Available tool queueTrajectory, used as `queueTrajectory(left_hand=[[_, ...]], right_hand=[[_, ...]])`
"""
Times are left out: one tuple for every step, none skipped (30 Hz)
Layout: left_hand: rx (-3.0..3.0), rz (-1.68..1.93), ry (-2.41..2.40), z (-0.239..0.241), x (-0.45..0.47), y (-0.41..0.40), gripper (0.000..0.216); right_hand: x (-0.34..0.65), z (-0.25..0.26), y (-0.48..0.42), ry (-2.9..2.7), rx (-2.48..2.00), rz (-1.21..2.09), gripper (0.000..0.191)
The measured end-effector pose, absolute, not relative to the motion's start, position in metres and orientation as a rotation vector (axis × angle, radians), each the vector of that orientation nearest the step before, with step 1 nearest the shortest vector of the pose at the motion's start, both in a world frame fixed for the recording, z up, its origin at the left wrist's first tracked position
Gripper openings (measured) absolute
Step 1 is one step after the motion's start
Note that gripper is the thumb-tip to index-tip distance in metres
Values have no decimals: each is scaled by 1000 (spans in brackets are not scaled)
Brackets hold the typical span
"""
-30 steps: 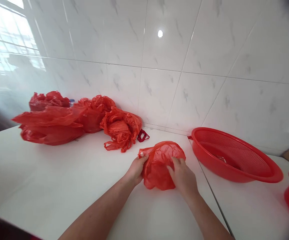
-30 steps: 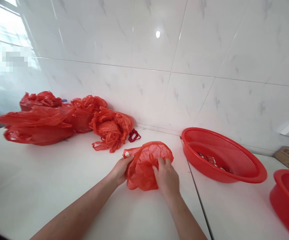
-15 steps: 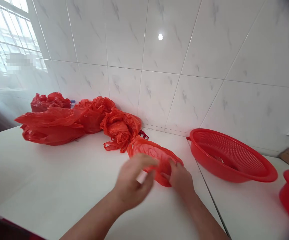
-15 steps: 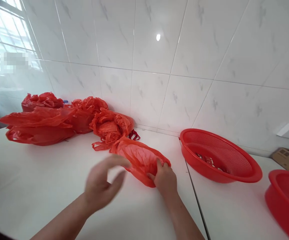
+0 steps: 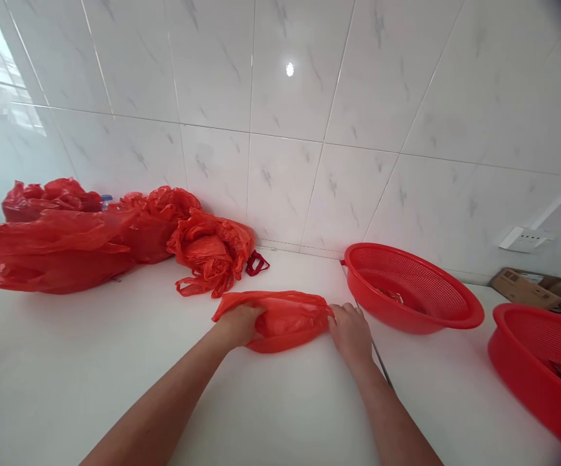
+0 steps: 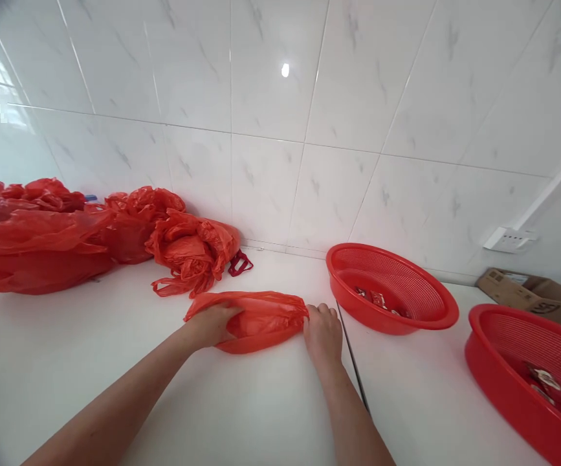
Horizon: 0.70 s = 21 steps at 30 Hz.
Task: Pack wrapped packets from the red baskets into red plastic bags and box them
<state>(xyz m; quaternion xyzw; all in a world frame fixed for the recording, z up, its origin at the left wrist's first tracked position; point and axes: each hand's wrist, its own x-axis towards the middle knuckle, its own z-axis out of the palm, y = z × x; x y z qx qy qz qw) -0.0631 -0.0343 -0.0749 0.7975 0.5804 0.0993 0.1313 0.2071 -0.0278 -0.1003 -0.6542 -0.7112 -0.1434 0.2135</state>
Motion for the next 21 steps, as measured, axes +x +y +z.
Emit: queueTrajectory(left_hand=[[2314, 296, 1689, -76, -64, -34, 52], [2310, 316, 1691, -77, -65, -34, 55], [2305, 347, 1688, -79, -65, -34, 58], [2303, 395, 1681, -81, -64, -34, 59], [2304, 456, 1672, -84, -63, -35, 59], [2315, 532, 1657, -86, -62, -35, 56], [2338, 616, 1634, -89, -62, -36, 51], [2373, 705, 1605, -90, -61, -37, 44], [2413, 803, 1576, -90, -61, -38, 38], [2454, 914, 1548, -89, -62, -40, 33], [2495, 1038, 1522, -87, -64, -41, 30], [2530, 1171, 1505, -84, -66, -42, 29], [2552, 1306, 1506, -81, -68, -43, 27], [2559, 1432, 1527, -78, -71, -43, 26], [2550, 1536, 1570, -75, -74, -42, 25], [2523, 1608, 1639, -72, -78, -41, 25], [2480, 1641, 1726, -70, -81, -40, 26], [2425, 1630, 1818, -68, -85, -39, 28], [2358, 1573, 1901, -67, -88, -37, 32], [2274, 1481, 1967, -66, -92, -36, 39], [2172, 1367, 2009, -66, -96, -34, 47]], right_hand=[[208, -100, -27, -1947, -1805, -408, 23], [207, -98, -26, -1906, -1790, -424, 25], [206, -96, -27, -1851, -1772, -451, 26], [204, -93, -29, -1789, -1753, -491, 28], [203, -89, -30, -1724, -1737, -539, 31], [204, -85, -32, -1656, -1732, -593, 34], [207, -81, -33, -1590, -1740, -646, 37], [213, -78, -34, -1529, -1761, -693, 40], [221, -76, -35, -1471, -1793, -729, 43], [231, -75, -35, -1415, -1832, -752, 46], [242, -75, -35, -1364, -1870, -764, 48], [253, -77, -35, -1328, -1901, -763, 49], [263, -79, -35, -1307, -1925, -754, 49], [272, -82, -35, -1299, -1941, -744, 47], [278, -84, -36, -1301, -1951, -736, 45], [282, -87, -36, -1311, -1956, -734, 42], [285, -88, -37, -1322, -1961, -739, 40], [285, -90, -39, -1333, -1969, -752, 38], [284, -91, -40, -1345, -1980, -768, 37], [283, -92, -43, -1361, -1993, -782, 36], [283, -92, -45, -1382, -2004, -792, 35]])
